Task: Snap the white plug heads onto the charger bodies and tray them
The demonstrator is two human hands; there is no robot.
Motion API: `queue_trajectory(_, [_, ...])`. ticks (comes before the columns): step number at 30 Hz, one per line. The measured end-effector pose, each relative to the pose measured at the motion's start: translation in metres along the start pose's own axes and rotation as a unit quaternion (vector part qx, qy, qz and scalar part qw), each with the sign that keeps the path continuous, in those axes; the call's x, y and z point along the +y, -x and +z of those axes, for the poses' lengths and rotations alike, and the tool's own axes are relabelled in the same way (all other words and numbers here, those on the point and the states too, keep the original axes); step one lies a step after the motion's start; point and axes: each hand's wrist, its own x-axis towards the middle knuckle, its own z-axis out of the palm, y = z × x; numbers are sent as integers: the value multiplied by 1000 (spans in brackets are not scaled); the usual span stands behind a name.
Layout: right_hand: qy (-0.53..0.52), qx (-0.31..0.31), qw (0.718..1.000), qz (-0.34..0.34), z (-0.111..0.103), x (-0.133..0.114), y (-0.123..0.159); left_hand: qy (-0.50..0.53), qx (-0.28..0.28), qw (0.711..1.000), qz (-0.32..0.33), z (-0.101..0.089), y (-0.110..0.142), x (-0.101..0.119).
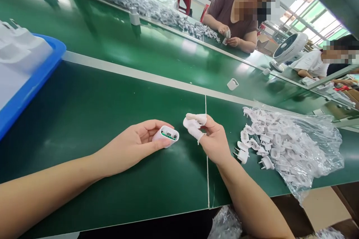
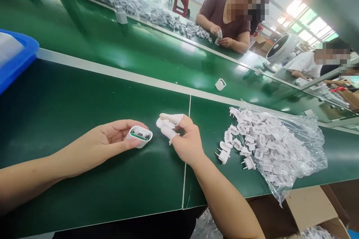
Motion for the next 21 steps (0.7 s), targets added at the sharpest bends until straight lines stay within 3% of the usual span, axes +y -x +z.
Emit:
queue_trajectory(3, [87,43,995,-38,-3,5,7,-14,-14,1000,20,-1,-4,-7])
queue_trajectory(7, [-21,-17,999,34,-7,8,11,-22,-5,1000,10,0,-4,-7])
queue_trajectory(11, [-122,-54,990,43,-2,8,10,-28,-3,1000,-3,2,0,-2])
queue_trajectory(18, [-66,-46,996,42,8,8,14,-22,44,999,-21,2,1,-7])
queue_trajectory(21, [-53,-52,997,15,6,8,19,-44,28,998,-25,1,2,-5])
